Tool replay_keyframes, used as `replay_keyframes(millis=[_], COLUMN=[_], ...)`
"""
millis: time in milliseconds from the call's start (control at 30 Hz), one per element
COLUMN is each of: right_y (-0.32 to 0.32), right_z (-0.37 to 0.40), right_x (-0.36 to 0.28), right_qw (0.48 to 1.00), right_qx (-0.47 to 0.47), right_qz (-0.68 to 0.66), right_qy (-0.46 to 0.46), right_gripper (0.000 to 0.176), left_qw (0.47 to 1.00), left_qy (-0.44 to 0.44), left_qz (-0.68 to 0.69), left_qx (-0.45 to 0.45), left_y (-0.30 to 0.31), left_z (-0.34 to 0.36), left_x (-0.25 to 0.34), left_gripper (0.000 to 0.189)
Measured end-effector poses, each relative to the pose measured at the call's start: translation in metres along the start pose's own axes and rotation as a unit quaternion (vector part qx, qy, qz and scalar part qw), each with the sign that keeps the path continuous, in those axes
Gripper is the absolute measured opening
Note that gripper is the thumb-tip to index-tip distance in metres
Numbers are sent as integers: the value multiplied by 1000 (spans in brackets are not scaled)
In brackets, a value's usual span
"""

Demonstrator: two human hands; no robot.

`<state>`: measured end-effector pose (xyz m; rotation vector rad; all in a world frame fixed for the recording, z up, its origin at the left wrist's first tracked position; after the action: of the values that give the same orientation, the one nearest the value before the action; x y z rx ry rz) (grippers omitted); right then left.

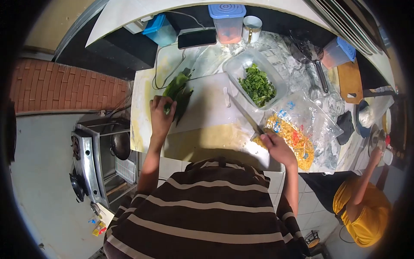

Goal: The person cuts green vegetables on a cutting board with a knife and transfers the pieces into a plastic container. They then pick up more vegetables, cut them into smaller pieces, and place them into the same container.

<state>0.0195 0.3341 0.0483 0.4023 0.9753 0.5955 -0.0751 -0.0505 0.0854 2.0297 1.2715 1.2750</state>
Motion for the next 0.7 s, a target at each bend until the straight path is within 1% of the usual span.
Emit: replay_keyframes(millis=[33, 67, 133, 167, 200, 267, 300, 367, 467, 533, 600, 633, 667, 700], right_y=[4, 6, 15, 15, 14, 18, 16, 12, 4, -2, -11, -16, -16, -18], right_z=[-4, -6, -14, -17, -16, -12, -10, -8, 3, 8, 11, 8, 8, 10], right_x=[5, 7, 15, 20, 17, 11, 12, 14, 0, -9, -19, -20, -17, -23], right_qw=[1000, 1000, 999, 998, 998, 993, 993, 991, 991, 991, 993, 992, 992, 995], right_qx=[0, -3, 49, 54, 52, 93, 95, 116, 115, 115, 77, 71, 73, 47], right_qz=[8, 12, 13, 15, 17, 68, 68, 69, 43, 29, 17, -7, -8, -10], right_qy=[-29, -25, 2, 10, 13, 18, 20, 24, 50, 63, 83, 106, 107, 89], right_gripper=[49, 49, 54, 58, 58, 58, 58, 58, 56, 55, 53, 53, 53, 54], left_qw=[1000, 1000, 997, 995, 996, 991, 991, 992, 988, 987, 986, 991, 992, 992], left_qy=[-2, 3, -14, -17, -15, -2, -3, 3, 19, 17, 16, 58, 99, 98], left_qz=[-18, -20, -51, -75, -76, -112, -111, -118, -153, -158, -164, -113, -60, -61], left_qx=[-13, -9, -50, -56, -54, -70, -67, -33, -4, -13, -22, -39, -56, -56], left_y=[1, 3, -4, -8, -12, -21, -24, -23, -18, -18, -13, -7, -2, 5], left_z=[9, 19, 38, 47, 53, 64, 69, 74, 79, 81, 79, 75, 71, 64], left_x=[-3, -6, -6, -5, -4, -6, -6, -10, -13, -16, -14, -12, -8, -2], left_gripper=[13, 13, 14, 16, 16, 17, 17, 17, 15, 15, 15, 12, 9, 9])
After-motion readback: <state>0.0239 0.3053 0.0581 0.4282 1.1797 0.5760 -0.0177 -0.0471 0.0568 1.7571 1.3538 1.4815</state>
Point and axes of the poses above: each hand's wrist, its own z-axis away from the middle knuckle, its own y-axis out of the back of the hand, x = y × z, the point moved 8 cm from there along -z, towards the middle knuckle, and after that the axes turned 12 degrees about x, right-handed, at the moved point
